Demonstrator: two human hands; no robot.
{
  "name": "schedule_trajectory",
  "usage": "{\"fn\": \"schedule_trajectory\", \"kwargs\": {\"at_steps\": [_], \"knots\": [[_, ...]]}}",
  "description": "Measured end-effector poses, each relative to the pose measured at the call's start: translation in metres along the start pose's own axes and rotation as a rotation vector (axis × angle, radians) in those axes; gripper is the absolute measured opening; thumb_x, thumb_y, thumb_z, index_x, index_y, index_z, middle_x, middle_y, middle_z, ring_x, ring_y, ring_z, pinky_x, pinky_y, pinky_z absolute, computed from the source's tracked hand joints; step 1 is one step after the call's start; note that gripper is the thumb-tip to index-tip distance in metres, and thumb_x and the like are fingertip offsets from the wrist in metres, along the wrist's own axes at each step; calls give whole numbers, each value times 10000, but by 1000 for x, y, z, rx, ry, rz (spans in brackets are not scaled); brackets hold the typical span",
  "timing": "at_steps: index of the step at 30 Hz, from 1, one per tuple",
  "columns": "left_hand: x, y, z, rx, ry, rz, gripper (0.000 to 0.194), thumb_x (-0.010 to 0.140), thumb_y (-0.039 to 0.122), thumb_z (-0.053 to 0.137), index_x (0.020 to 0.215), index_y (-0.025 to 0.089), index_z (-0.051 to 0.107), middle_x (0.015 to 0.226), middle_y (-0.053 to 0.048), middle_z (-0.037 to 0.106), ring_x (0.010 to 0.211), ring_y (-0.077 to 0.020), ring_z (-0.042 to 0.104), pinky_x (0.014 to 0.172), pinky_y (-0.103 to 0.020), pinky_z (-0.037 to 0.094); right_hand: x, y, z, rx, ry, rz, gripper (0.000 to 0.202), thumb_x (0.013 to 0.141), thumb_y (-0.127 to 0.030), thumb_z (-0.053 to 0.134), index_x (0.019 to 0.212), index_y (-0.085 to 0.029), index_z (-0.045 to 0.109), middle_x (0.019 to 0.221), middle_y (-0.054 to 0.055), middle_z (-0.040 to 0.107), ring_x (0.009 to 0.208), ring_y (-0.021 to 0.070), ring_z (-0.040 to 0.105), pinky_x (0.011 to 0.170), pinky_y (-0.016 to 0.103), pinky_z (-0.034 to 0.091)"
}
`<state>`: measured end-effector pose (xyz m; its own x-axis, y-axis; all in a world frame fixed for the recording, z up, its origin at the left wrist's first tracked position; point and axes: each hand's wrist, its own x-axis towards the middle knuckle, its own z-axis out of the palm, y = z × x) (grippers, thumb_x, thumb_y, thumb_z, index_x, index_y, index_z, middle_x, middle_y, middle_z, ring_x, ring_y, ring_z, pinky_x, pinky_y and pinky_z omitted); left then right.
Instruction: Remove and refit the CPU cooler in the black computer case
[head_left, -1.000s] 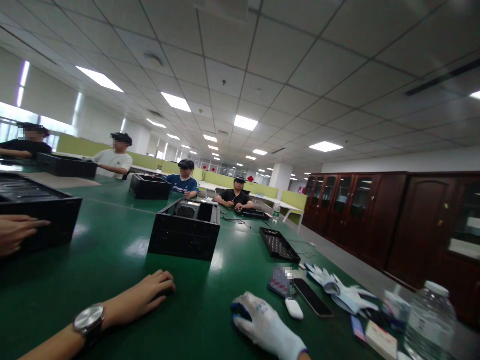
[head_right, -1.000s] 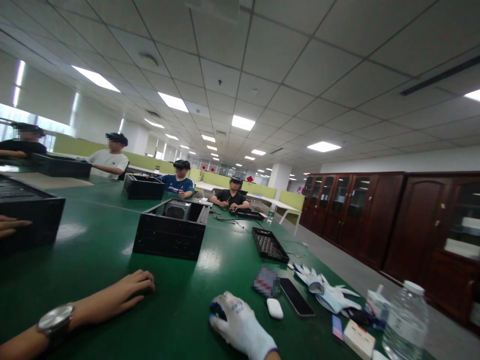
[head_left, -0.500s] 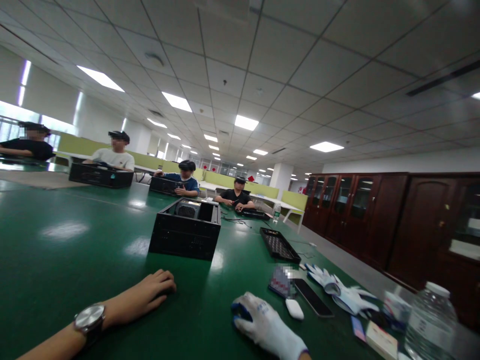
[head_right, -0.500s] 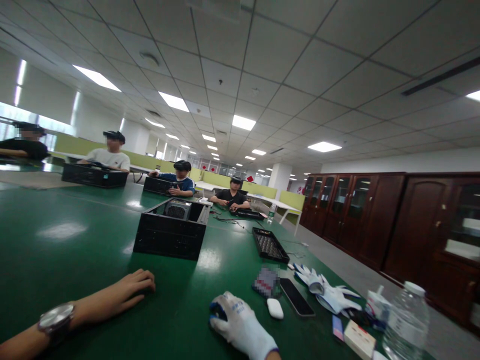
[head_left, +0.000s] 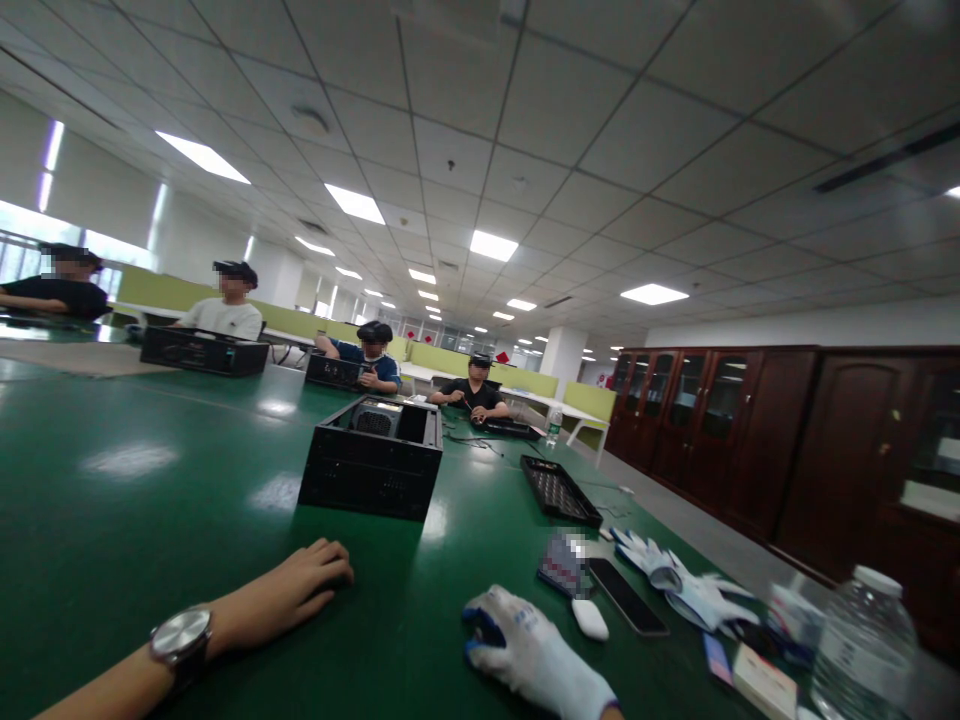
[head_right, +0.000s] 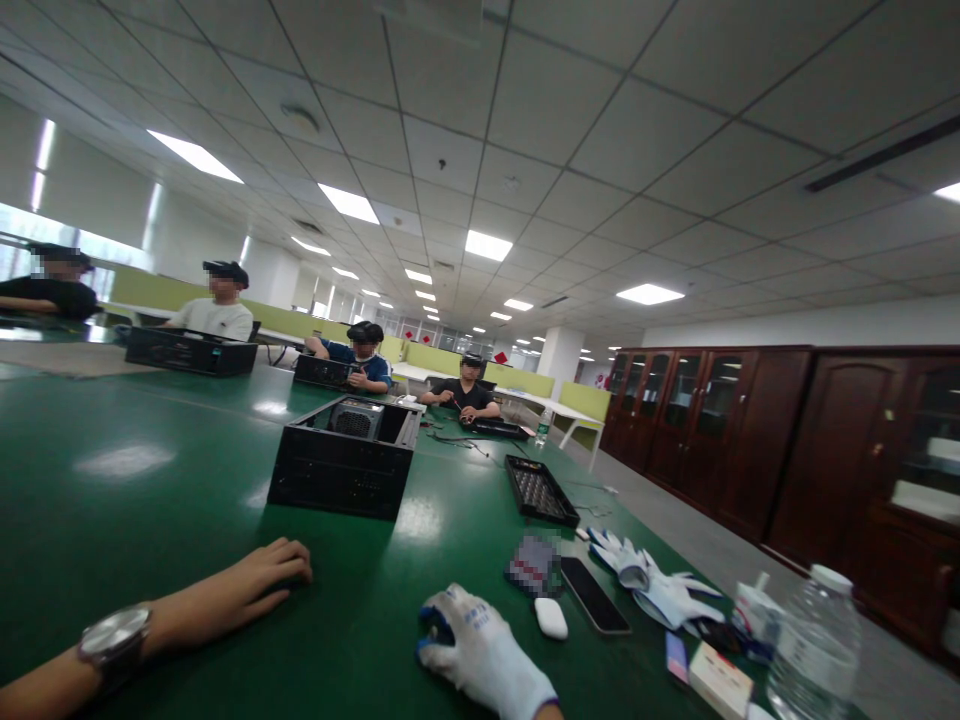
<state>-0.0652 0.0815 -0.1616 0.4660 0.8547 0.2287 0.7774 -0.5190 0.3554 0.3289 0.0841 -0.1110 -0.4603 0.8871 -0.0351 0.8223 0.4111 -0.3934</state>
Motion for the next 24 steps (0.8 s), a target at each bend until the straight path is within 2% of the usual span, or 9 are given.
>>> {"fn": "schedule_trajectory", "kwargs": {"at_steps": [6, 24], "knots": [[0, -4, 2, -21, 18, 22, 311, 1010, 251, 528, 1279, 316, 669, 1414, -70, 596, 1288, -319, 579, 1171, -497, 428, -1, 0, 2, -23, 15, -16, 581, 848, -476, 714, 1394, -281, 669, 1462, 83, 617, 1358, 302, 571, 1166, 343, 393], [0, -7, 4, -11, 12, 14, 309, 1024, 264, 515, 1292, 326, 657, 1417, -60, 582, 1319, -307, 550, 1198, -479, 393, 0, 2, 6, -69, 8, -1, 598, 905, -512, 659, 1458, -287, 627, 1592, 85, 522, 1465, 315, 479, 1236, 357, 305]]}}
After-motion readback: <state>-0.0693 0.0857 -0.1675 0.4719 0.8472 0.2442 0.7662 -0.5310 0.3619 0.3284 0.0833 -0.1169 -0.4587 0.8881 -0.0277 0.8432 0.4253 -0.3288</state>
